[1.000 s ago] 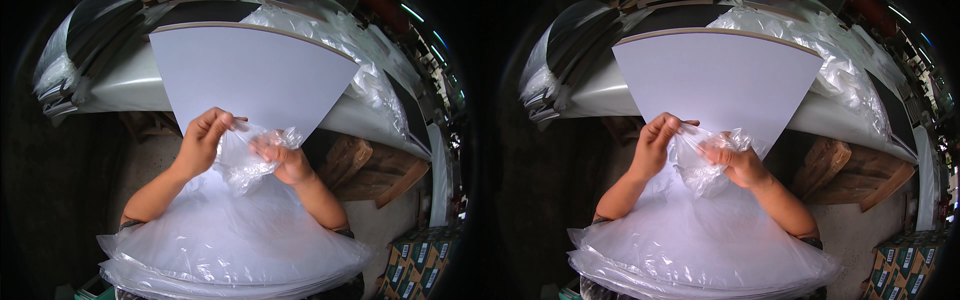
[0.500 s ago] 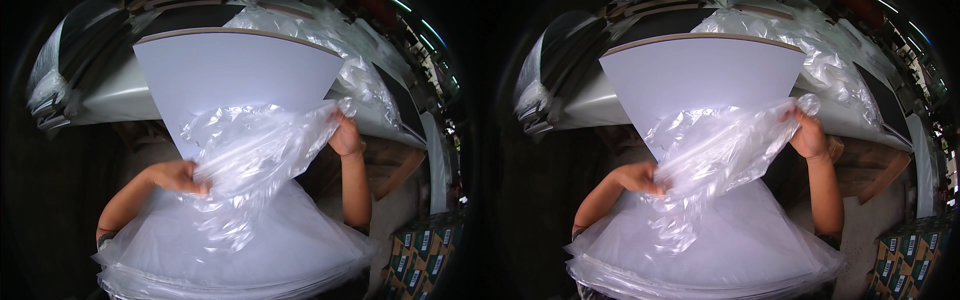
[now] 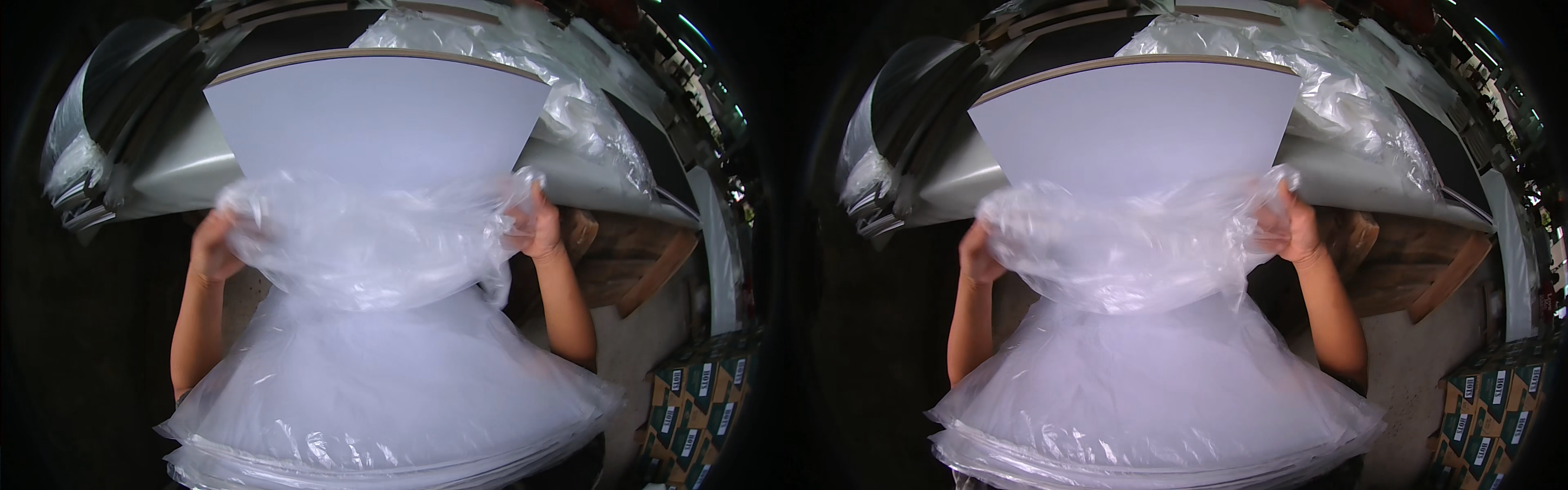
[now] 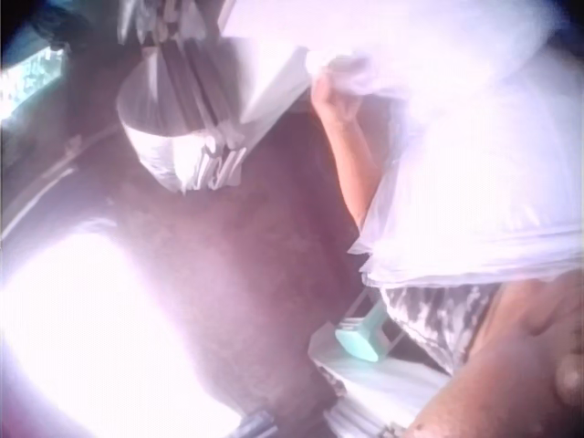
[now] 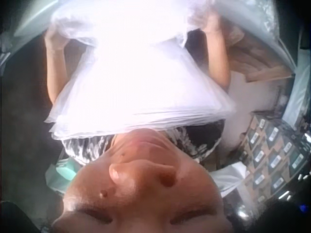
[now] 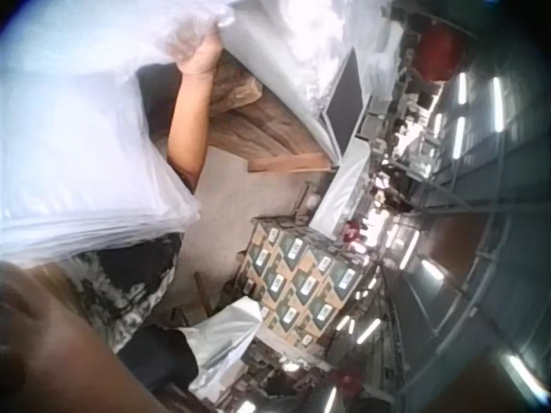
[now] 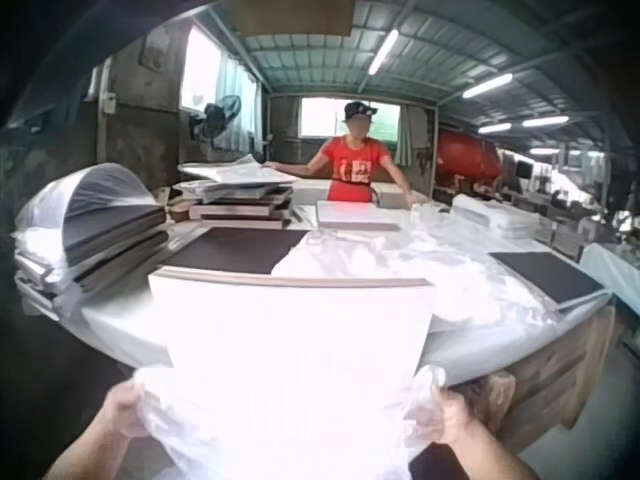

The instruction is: The person takes black rectangular panels from a stack, places them inside thin plastic sheets, and folds the plastic over the edges by hand.

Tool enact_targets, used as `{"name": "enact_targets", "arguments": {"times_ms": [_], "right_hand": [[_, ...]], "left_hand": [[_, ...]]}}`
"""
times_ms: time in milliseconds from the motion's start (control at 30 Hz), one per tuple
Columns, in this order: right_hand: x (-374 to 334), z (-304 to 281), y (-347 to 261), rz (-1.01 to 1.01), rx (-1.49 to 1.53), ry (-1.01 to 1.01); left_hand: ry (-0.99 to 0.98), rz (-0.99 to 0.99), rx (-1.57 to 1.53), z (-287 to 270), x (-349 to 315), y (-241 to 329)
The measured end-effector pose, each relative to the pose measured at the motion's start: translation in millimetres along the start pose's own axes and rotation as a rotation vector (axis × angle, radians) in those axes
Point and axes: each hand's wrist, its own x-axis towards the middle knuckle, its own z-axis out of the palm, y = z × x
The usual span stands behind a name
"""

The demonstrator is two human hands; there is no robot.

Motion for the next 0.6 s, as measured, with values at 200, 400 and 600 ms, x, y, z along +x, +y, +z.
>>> {"name": "enact_targets", "arguments": {"times_ms": [200, 400, 600], "right_hand": [[-0.9, -17.4, 49.6, -0.335, 0.010, -0.542], [-10.3, 25.8, 0.6, -0.668, -0.366, 0.018], [2.7, -8.4, -42.6, -1.289, -1.416, 0.967]], "left_hand": [[0.368, -0.269, 0.008, -25.5, 16.4, -39.8], [-0.386, -0.164, -0.271, -9.9, -39.9, -57.2], [-0.294, 0.467, 0.271, 61.8, 9.9, 33.1]]}}
